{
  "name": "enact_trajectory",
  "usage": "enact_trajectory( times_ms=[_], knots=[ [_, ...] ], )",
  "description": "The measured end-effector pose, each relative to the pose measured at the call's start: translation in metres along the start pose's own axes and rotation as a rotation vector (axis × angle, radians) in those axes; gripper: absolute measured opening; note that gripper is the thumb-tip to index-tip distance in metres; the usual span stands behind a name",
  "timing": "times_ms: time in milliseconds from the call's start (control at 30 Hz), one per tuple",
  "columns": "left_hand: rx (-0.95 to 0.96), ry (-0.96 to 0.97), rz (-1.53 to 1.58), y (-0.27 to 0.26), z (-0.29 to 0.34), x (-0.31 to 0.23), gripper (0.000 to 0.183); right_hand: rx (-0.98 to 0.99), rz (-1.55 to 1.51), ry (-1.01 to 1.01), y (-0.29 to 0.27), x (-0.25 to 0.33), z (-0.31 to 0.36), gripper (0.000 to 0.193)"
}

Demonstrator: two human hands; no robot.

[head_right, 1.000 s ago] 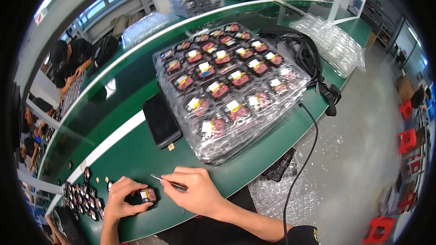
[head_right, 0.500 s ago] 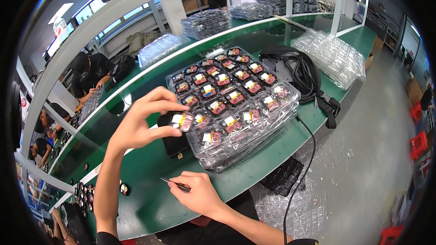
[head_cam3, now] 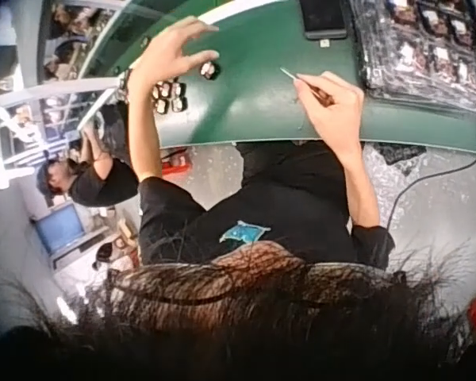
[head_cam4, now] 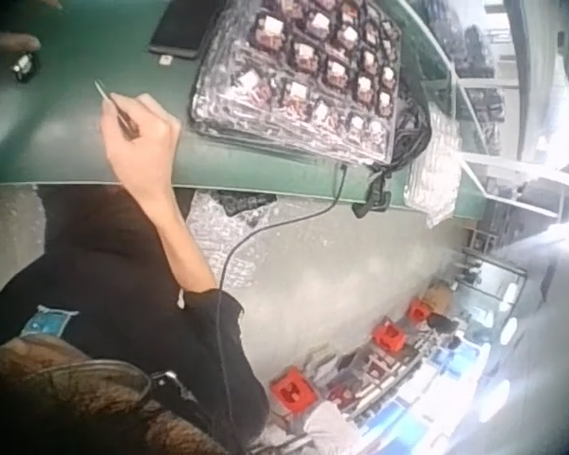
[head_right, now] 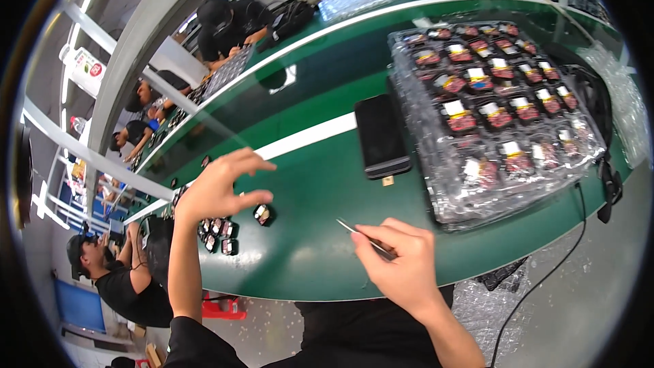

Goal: Assembling small internal electronic components into a casing using tweezers on an assembly line.

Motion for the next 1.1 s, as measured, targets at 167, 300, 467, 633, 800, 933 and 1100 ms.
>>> enact_trajectory(
  times_ms=[167, 300, 467, 633, 800, 933, 1100],
  knots=[
    [0.055, -0.073, 0.051, 0.018, 0.070, 0.021, 0.065, 0.062, 0.064, -0.019, 0.005, 0.002, 0.001, 0.014],
    [-0.042, -0.107, 0.194, 0.043, 0.086, 0.034, 0.054, 0.082, 0.127, -0.007, 0.010, 0.003, 0.004, 0.015],
    [-0.138, 0.008, 0.453, 0.088, 0.070, 0.012, 0.054, 0.104, 0.195, -0.010, 0.013, 0.006, 0.002, 0.015],
    [-0.102, 0.139, 0.486, 0.102, 0.063, -0.012, 0.056, 0.165, 0.126, -0.031, 0.018, 0.003, 0.002, 0.016],
    [-0.098, 0.200, 0.498, 0.109, 0.067, -0.024, 0.061, 0.281, 0.083, 0.044, 0.019, 0.000, -0.001, 0.014],
    [-0.113, 0.190, 0.520, 0.110, 0.063, -0.020, 0.058, 0.353, 0.095, 0.016, 0.030, 0.005, -0.004, 0.013],
    [-0.117, 0.181, 0.535, 0.112, 0.062, -0.020, 0.059, 0.354, 0.185, -0.105, 0.037, 0.001, -0.003, 0.015]
  ],
)
Point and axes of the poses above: each hand's wrist, its own z-axis away from the middle knuckle, its own y-axis out of the palm, x = y × z, the point moved 2 cm from there along -z, towards the middle knuckle, and after that the axes turned 11 degrees about -x, right-handed, at the moved point
